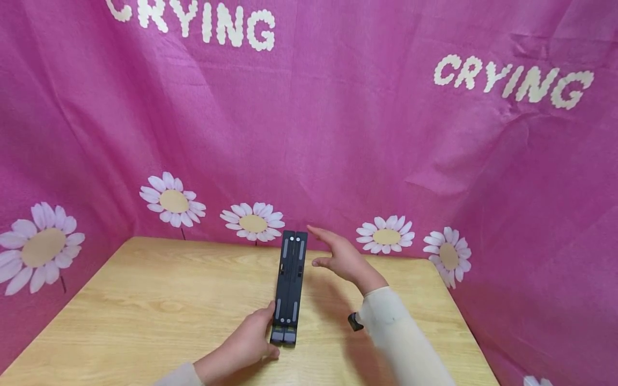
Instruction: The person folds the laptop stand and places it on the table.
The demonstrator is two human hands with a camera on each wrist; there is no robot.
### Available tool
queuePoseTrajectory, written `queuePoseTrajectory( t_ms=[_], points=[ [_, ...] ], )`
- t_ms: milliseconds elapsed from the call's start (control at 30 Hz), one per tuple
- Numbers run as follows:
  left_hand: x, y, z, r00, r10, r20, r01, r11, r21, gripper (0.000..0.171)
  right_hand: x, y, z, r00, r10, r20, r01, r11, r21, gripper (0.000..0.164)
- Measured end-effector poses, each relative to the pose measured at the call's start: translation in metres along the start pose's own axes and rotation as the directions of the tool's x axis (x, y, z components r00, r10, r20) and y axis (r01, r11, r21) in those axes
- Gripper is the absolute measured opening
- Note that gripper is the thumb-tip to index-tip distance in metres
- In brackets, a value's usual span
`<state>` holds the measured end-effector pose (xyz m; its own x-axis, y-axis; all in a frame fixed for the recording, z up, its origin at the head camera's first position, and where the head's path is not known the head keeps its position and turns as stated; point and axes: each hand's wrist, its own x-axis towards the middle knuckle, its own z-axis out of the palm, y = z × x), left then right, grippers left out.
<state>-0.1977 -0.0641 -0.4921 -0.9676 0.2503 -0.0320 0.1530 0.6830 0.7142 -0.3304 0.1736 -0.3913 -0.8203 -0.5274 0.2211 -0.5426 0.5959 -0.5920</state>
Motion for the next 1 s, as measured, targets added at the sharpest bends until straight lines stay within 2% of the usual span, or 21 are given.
queuePoseTrajectory(
  t_ms=[200,467,700,1000],
  points=[
    [0.002,0.001,0.0,1.0,-0.03,0.007,0.03,0.999,0.019,0.104,0.004,-0.001,-0.001,0.999,-0.036,0.005,0.036,0.998,-0.056,0.083],
    [0.001,-0.002,0.001,0.999,0.042,-0.031,-0.04,0.997,0.061,0.104,0.01,-0.004,0.002,0.999,-0.054,0.0,0.054,0.998,-0.036,0.08],
    [0.002,-0.002,0.004,0.997,0.052,-0.061,-0.046,0.995,0.091,0.098,0.01,-0.004,0.007,0.996,-0.064,-0.058,0.058,0.994,-0.097,0.067],
    [0.008,-0.001,-0.004,0.999,0.048,-0.018,-0.046,0.995,0.089,0.092,0.01,-0.003,0.004,0.99,-0.087,-0.109,0.068,0.984,-0.163,0.063]
  ],
)
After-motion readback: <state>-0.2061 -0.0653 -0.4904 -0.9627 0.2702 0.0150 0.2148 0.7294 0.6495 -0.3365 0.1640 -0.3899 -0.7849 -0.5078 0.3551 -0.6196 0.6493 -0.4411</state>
